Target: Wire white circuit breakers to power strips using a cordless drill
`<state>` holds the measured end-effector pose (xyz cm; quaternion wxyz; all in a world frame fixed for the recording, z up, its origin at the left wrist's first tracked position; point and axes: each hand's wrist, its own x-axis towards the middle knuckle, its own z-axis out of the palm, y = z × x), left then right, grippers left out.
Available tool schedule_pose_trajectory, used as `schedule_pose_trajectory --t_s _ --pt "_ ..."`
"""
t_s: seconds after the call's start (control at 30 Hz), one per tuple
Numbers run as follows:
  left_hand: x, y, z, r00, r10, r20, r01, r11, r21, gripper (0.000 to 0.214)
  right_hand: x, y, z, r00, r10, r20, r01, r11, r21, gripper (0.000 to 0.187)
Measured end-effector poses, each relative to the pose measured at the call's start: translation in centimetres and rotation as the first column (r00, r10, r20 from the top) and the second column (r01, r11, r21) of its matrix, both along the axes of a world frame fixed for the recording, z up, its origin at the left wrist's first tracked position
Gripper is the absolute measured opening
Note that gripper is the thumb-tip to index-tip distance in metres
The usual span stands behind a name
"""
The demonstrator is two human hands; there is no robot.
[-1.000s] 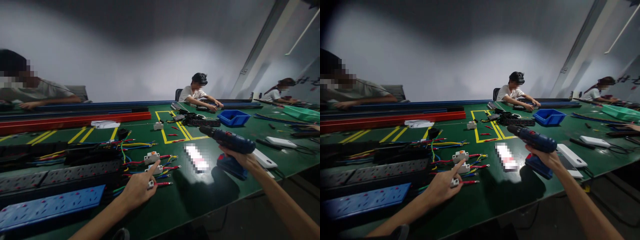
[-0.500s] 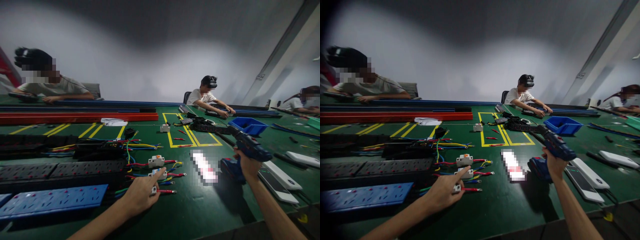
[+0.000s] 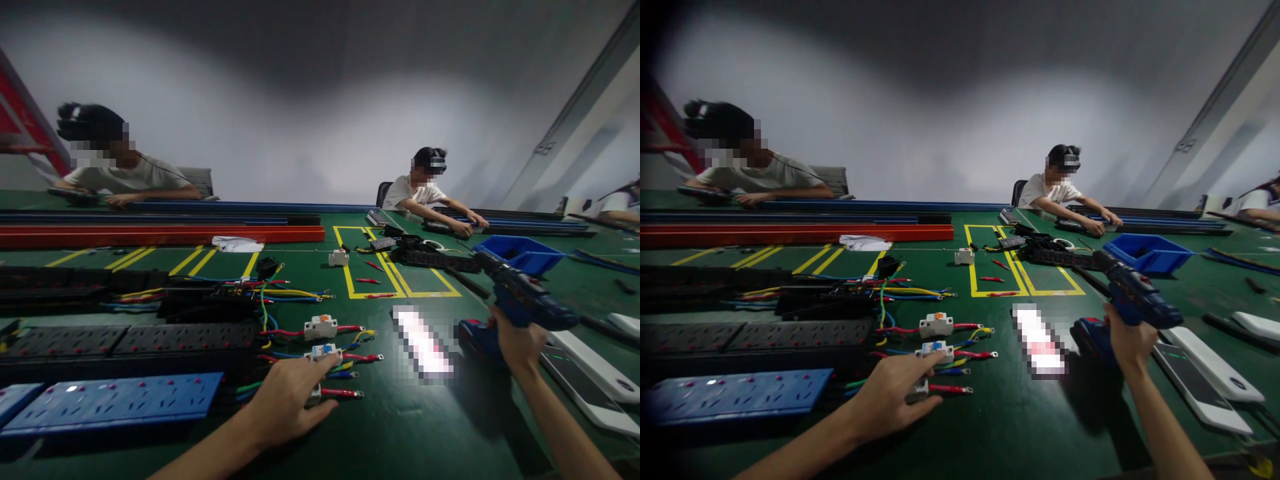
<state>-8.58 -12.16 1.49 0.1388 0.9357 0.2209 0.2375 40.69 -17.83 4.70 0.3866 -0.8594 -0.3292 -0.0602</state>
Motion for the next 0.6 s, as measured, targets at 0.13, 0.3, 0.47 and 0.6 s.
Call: schedule_pose_trajectory --t_s 0.13,0.3,0.47,0.6 --pt "-0.2 -0.2 -0.2 0.996 0.008 0.093 -0.012 0.999 0.045 0.06 -1.1 -0.3 -0.8 0.988 -0.156 -0.008 0.156 0.986 0.054 0.042" --pt "-0.4 -0.3 0.3 0.987 0.0 0.162 -0.013 0.997 0.082 0.047 -2.5 -1.1 -2.1 0.983 -0.184 -0.015 0.185 0.981 0.056 0.041" --pt "-0.7 -0.4 1.0 0.966 -0.06 0.252 0.02 0.987 0.162 0.043 -2.7 -1.7 -2.7 0.986 -0.165 0.012 0.165 0.986 0.025 0.045" --pt "-1.0 -0.1 1.2 0.951 -0.12 0.286 0.049 0.969 0.243 0.039 -2.4 -2.0 -3.0 0.988 -0.152 -0.024 0.153 0.988 0.019 0.05"
